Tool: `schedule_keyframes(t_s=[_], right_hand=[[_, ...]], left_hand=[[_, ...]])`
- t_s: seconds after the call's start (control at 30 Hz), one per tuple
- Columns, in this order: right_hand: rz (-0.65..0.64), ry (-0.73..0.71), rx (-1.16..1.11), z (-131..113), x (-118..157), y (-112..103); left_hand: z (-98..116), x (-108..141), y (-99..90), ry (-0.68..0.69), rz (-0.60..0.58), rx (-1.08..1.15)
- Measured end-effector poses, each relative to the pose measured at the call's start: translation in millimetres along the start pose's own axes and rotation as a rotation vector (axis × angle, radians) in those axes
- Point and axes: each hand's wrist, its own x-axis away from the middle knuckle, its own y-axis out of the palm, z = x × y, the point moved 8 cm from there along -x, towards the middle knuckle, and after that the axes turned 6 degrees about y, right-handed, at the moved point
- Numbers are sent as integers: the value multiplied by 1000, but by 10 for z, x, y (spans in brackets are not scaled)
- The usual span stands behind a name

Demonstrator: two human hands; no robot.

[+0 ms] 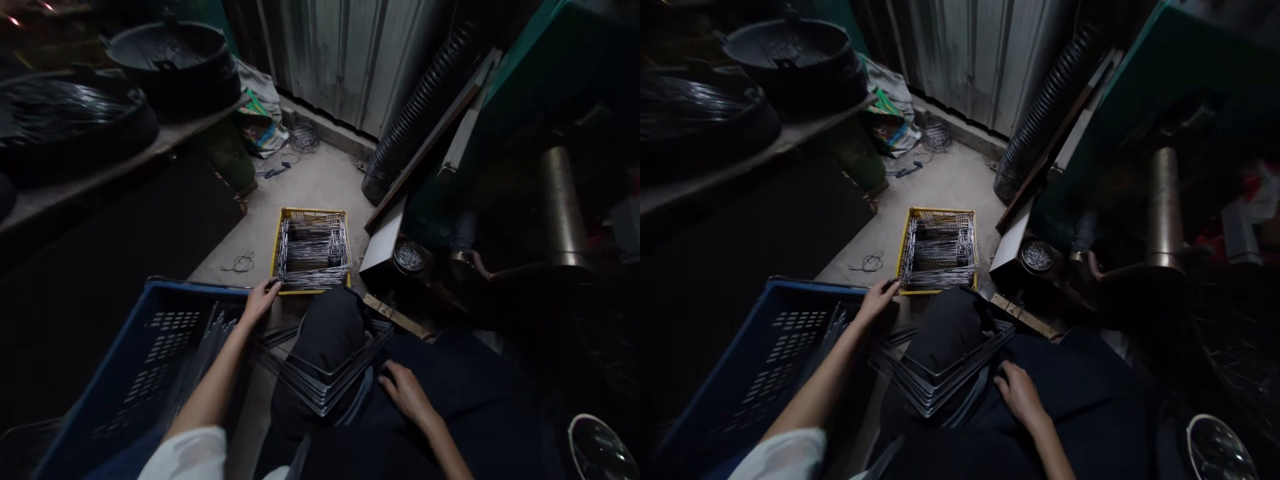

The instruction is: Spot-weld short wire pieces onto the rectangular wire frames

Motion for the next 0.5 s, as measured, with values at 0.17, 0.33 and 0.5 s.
schedule_keyframes(t_s=[0.17, 0.33, 0.5], right_hand=[[-14, -2, 35, -145, -35, -58], [83, -1, 5, -164, 18, -283], [250, -52, -74, -78, 266, -512]], left_hand=[[867, 1260, 498, 273, -532, -186], [1170, 1728, 786, 448, -604, -436], [1316, 1504, 706, 524, -617, -356]])
